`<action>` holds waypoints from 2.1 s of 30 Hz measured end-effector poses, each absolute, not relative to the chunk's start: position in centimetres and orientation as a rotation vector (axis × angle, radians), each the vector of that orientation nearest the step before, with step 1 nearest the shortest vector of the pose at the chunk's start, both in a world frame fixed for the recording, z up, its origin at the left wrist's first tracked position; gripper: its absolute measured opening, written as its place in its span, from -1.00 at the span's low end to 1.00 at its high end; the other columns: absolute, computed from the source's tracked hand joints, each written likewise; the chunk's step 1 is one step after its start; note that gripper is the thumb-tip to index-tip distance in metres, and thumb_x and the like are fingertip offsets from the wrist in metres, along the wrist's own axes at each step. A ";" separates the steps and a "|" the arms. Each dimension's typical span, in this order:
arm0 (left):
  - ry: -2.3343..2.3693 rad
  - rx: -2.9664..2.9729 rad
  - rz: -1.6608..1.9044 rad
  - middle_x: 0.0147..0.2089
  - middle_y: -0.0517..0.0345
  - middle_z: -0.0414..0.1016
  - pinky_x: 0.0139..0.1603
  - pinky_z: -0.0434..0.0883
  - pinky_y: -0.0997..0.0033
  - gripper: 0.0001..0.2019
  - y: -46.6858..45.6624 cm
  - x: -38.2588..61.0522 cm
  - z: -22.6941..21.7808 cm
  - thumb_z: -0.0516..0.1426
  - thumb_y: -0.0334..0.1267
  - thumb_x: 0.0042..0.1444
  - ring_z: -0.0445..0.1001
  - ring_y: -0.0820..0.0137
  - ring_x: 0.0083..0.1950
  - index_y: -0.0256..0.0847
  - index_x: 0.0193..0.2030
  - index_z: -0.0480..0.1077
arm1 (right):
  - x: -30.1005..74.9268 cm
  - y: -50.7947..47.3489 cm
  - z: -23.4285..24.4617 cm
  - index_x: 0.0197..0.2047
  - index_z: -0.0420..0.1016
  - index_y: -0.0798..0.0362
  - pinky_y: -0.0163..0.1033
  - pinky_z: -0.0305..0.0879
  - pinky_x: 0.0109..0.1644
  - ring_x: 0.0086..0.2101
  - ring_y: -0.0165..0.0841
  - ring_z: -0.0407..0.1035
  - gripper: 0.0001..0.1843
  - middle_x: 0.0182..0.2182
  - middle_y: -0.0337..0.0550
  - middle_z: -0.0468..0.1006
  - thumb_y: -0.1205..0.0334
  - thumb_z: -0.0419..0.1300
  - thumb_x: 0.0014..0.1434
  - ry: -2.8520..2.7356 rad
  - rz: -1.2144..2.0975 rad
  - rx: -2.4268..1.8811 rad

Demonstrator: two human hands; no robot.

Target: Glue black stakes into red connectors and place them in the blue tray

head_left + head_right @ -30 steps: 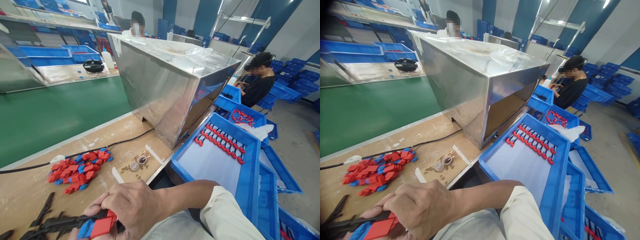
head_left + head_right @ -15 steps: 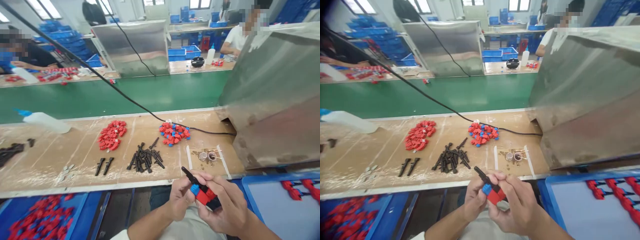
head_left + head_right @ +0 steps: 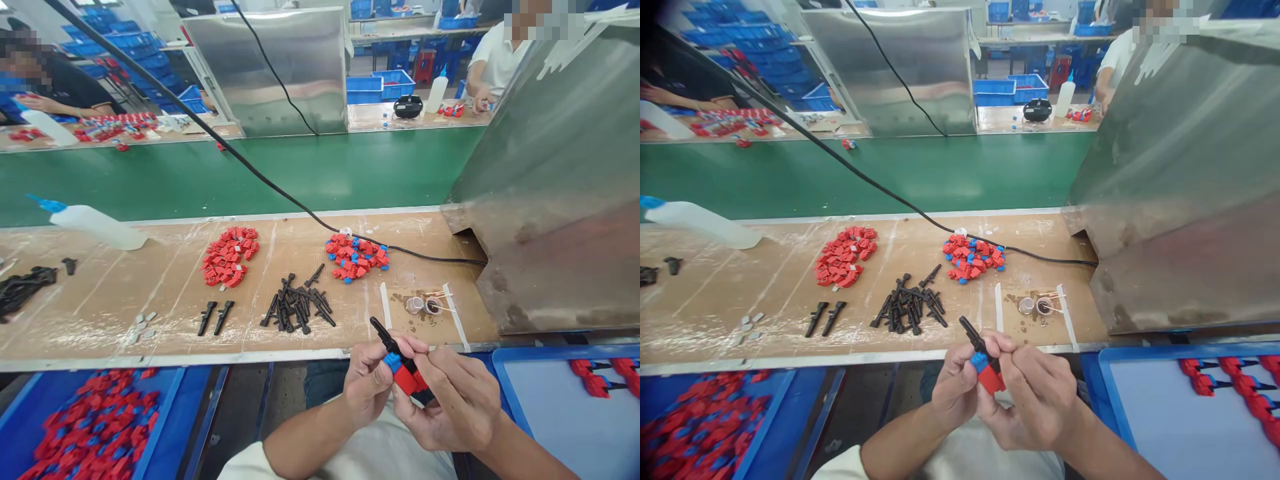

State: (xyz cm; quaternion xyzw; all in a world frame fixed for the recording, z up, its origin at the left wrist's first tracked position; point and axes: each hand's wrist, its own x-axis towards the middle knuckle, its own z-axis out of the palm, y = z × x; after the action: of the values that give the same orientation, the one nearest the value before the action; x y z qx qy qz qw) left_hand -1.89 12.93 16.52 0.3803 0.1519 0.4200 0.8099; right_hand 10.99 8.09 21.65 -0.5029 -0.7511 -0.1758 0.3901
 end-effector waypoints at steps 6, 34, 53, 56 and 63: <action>0.306 0.950 0.913 -0.08 -0.03 0.59 0.11 0.46 0.08 -0.65 11.9 -2.6 15.3 0.21 0.14 0.18 0.54 0.12 0.03 -0.05 -0.12 0.60 | 11.4 6.9 20.9 -0.07 0.42 0.10 -0.28 0.37 -0.50 -0.52 -0.34 0.45 -0.71 -0.50 -0.17 0.53 0.27 0.21 0.11 -1.944 -0.378 -1.285; 0.254 1.378 0.508 0.10 -0.14 0.62 0.12 0.54 0.20 -0.47 7.8 2.1 13.3 0.15 0.05 0.31 0.60 0.14 0.08 -0.12 0.33 0.38 | 28.6 -10.7 13.2 -0.34 0.59 0.08 -0.13 0.32 -0.30 -0.42 -0.20 0.38 -0.38 -0.46 -0.06 0.48 -0.36 0.12 0.03 -0.295 -0.114 -2.398; 0.451 1.348 0.241 -0.15 -0.06 0.66 -0.02 0.57 0.27 -0.59 6.6 3.2 14.0 0.16 0.11 0.26 0.66 0.17 -0.09 -0.20 -0.07 0.59 | 36.8 -14.9 5.0 -0.21 0.55 0.10 -0.09 0.39 -0.04 -0.27 -0.28 0.50 -0.64 -0.35 -0.21 0.58 -0.07 0.23 0.35 0.087 0.081 -2.766; 0.428 1.353 0.204 -0.12 -0.09 0.65 0.00 0.57 0.25 -0.58 6.7 3.2 13.7 0.14 0.10 0.28 0.65 0.15 -0.06 -0.22 -0.04 0.58 | 36.9 -14.3 4.6 -0.13 0.54 0.12 -0.07 0.42 -0.02 -0.23 -0.27 0.51 -0.67 -0.29 -0.19 0.58 -0.02 0.23 0.37 0.070 0.068 -2.763; 0.429 1.331 0.156 -0.11 -0.10 0.65 0.03 0.56 0.22 -0.56 7.0 2.8 13.3 0.13 0.13 0.28 0.65 0.13 -0.03 -0.22 -0.03 0.57 | 36.8 -16.0 5.3 -0.08 0.56 0.19 -0.03 0.42 0.03 -0.15 -0.18 0.52 -0.64 -0.27 -0.04 0.61 0.01 0.29 0.31 0.109 -0.027 -2.754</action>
State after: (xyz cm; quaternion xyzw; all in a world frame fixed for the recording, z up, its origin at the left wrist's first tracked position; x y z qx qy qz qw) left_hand 2.83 7.05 13.29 0.6120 0.1970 0.0717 0.7626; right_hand 36.82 -16.05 5.28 -0.9806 0.0389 -0.0097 0.1917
